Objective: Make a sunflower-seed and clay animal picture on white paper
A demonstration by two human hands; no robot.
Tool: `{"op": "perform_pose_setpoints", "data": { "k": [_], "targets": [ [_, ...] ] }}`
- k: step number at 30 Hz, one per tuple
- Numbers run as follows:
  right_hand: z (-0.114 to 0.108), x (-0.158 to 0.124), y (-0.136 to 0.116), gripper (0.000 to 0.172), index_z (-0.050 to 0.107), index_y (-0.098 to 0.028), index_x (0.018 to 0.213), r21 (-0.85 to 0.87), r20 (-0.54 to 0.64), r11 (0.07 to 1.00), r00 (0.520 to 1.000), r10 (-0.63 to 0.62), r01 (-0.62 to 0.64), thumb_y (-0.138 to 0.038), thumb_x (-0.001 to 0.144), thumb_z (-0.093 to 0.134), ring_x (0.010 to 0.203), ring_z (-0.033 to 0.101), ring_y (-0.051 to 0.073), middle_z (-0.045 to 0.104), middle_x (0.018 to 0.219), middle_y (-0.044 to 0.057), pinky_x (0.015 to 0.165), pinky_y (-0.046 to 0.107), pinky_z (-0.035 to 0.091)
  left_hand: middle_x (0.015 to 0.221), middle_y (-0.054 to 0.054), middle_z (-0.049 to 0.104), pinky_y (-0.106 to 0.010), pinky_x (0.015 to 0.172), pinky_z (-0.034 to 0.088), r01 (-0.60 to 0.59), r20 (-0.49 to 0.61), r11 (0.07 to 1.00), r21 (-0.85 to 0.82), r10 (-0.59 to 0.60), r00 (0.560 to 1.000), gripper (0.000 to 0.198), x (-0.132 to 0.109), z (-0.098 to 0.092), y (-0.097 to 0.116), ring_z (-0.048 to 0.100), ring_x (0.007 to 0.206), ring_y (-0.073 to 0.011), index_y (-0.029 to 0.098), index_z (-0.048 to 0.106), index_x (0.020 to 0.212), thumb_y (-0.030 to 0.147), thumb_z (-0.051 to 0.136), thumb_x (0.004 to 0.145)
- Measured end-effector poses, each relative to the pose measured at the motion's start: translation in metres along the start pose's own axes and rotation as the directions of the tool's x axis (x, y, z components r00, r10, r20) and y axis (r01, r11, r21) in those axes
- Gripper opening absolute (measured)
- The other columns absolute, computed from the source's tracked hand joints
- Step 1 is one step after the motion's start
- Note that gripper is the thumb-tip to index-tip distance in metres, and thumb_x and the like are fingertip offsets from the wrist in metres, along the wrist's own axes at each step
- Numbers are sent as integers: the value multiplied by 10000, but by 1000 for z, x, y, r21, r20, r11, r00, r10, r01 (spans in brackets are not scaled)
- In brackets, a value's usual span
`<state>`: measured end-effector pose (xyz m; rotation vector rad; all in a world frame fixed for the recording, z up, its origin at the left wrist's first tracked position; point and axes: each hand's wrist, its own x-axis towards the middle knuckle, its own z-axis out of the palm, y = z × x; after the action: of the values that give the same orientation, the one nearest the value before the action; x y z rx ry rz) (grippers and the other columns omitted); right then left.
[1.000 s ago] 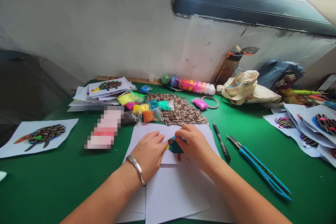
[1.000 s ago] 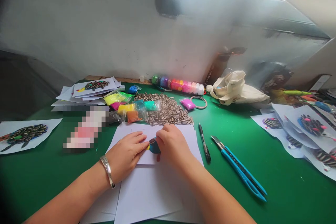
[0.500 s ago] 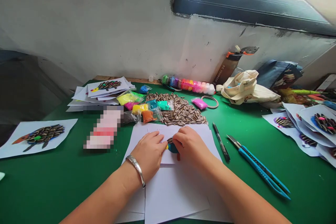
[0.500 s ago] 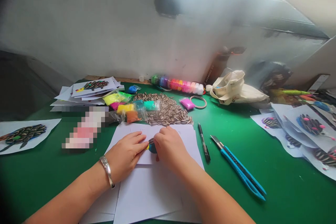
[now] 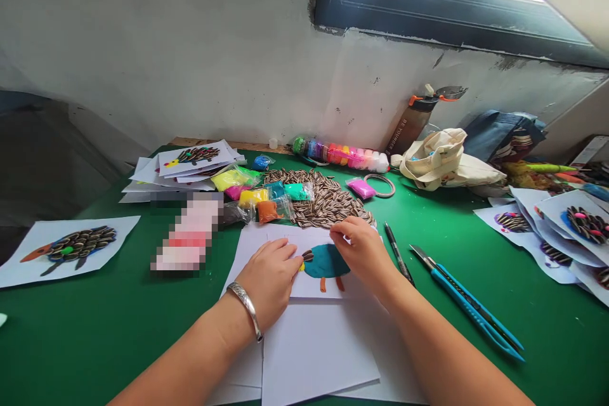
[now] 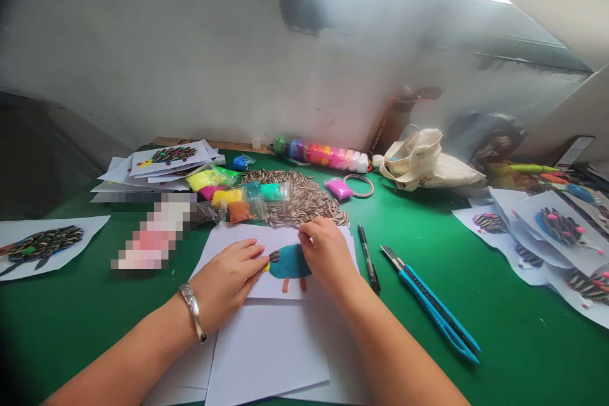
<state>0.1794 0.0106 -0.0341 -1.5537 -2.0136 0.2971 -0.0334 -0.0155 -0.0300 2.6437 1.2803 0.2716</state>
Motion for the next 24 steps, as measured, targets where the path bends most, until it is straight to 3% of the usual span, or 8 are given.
{"op": "perform_pose_setpoints", "data": {
  "k": [9,13,18,24],
  "targets": [
    [17,7,12,223,712,-201,899,-123,-74,989,993,-92,83,-104,850,517,833,550,183,648,864,62,724,266,398,1008,-90,647,-489,1014,410,2,0,999,-52,-2,1000,239,3,-4,1,520,1133,-283,179,653,948,158,416,917],
    [17,10,8,255,705,-224,892,-265,-13,956,991,-137,128,-82,857,496,819,522,174,649,854,45,726,268,365,1022,-95,652,-496,1005,416,2,15,999,-47,-1,1000,258,2,-5,2,510,1149,-295,172,659,970,151,407,916],
    [15,11,1,186,660,-197,748,-439,62,886,988,-139,152,-106,846,530,772,470,173,627,813,45,704,292,314,1044,-99,658,-499,999,425,1,7,999,-34,0,1000,259,2,-6,3,510,1161,-304,171,666,980,150,417,910],
    [12,10,-5,114,624,-185,745,-503,119,842,981,-154,194,-130,827,567,818,458,191,612,837,59,706,316,286,1053,-99,662,-483,984,442,3,-11,1000,-22,-3,1000,249,3,-7,4,523,1149,-300,171,675,966,152,435,904]
  ]
}}
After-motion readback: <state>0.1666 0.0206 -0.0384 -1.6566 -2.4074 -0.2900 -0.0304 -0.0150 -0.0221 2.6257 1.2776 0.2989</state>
